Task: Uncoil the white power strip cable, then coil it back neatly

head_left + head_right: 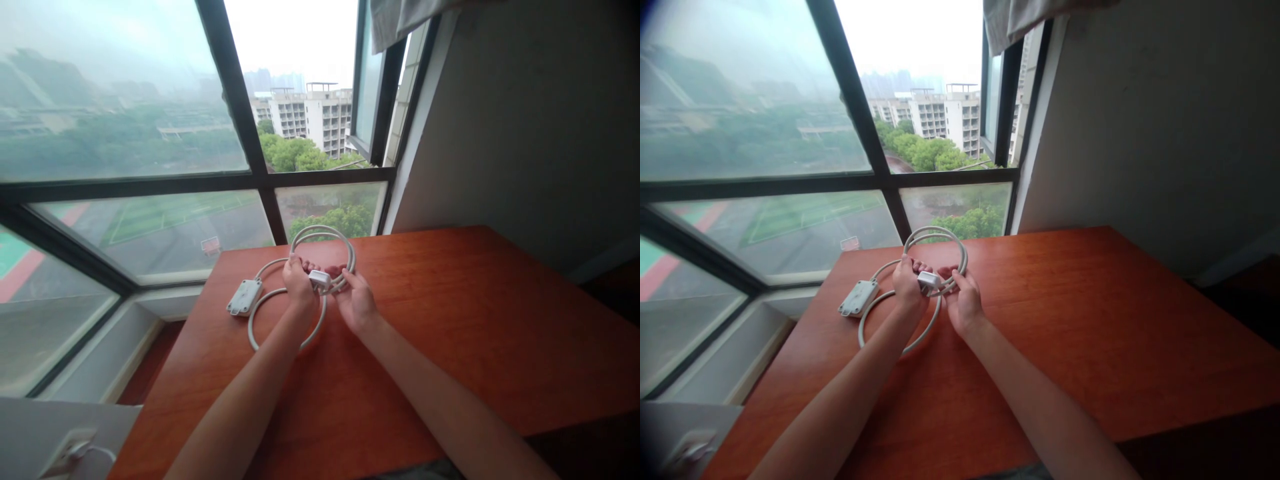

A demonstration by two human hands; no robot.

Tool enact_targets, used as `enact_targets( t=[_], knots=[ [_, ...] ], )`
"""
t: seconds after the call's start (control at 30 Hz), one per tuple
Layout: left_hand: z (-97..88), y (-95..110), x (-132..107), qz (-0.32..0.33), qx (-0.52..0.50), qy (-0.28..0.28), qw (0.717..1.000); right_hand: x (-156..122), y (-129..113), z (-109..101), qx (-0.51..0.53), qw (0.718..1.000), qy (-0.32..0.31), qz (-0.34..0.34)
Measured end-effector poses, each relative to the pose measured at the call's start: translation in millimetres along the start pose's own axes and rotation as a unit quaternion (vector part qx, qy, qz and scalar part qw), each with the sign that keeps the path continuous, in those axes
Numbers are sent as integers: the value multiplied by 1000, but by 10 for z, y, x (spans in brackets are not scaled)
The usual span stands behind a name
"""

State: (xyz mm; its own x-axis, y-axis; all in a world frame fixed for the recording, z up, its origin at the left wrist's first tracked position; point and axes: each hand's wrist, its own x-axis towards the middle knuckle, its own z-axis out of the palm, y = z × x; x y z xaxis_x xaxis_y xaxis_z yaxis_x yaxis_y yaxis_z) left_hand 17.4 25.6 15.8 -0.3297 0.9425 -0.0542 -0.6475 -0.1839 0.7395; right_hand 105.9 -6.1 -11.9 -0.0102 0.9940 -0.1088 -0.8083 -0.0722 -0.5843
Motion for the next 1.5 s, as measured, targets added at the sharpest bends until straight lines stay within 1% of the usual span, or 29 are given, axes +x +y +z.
enact_targets(
  t=[0.1, 0.2, 0.3, 0.43, 0.57, 0.67, 0.73, 0.83, 0.9, 1.0, 1.07, 1.13, 1.27, 1.37, 1.43, 1.5],
  knots=[
    [-52, -53, 44, 45, 22, 12, 999, -49, 60, 8, -19, 999, -16, 48],
    [-101, -69, 78, 91, 54, 10, 994, -101, 102, 40, -46, 997, -34, 59],
    [-114, -60, 70, 131, 87, 11, 987, -135, 134, 68, -88, 995, -45, 34],
    [-116, -75, 62, 173, 144, 11, 974, -129, 154, 62, -166, 986, -24, -10],
    [-164, -110, 110, 182, 225, 3, 957, -59, 100, 16, -194, 979, -14, -53],
    [-198, -121, 121, 177, 316, -21, 932, 21, 18, -37, -189, 979, -4, -80],
    [-196, -126, 98, 166, 338, -48, 925, 71, -35, -74, -180, 979, 8, -98],
    [-160, -134, 36, 127, 311, -82, 938, 127, -95, -119, -177, 977, 18, -120],
    [-128, -136, -2, 100, 283, -90, 950, 148, -125, -137, -184, 974, 21, -129],
    [-89, -140, -45, 57, 243, -83, 965, 151, -157, -140, -208, 967, 33, -146],
    [-66, -148, -72, 27, 219, -70, 973, 134, -166, -122, -221, 959, 42, -170],
    [-42, -164, -109, 2, 197, -61, 979, 109, -163, -95, -210, 959, 40, -186],
    [3, -216, -208, -22, 173, -62, 983, 85, -157, -59, -164, 970, 27, -176],
    [18, -225, -246, -22, 202, -65, 977, 117, -186, -72, -169, 966, 65, -182],
    [22, -173, -223, -23, 218, -72, 973, 149, -221, -90, -170, 966, 80, -177],
    [22, -54, -157, -44, 190, -86, 977, 180, -265, -106, -177, 968, 72, -162]
  ],
)
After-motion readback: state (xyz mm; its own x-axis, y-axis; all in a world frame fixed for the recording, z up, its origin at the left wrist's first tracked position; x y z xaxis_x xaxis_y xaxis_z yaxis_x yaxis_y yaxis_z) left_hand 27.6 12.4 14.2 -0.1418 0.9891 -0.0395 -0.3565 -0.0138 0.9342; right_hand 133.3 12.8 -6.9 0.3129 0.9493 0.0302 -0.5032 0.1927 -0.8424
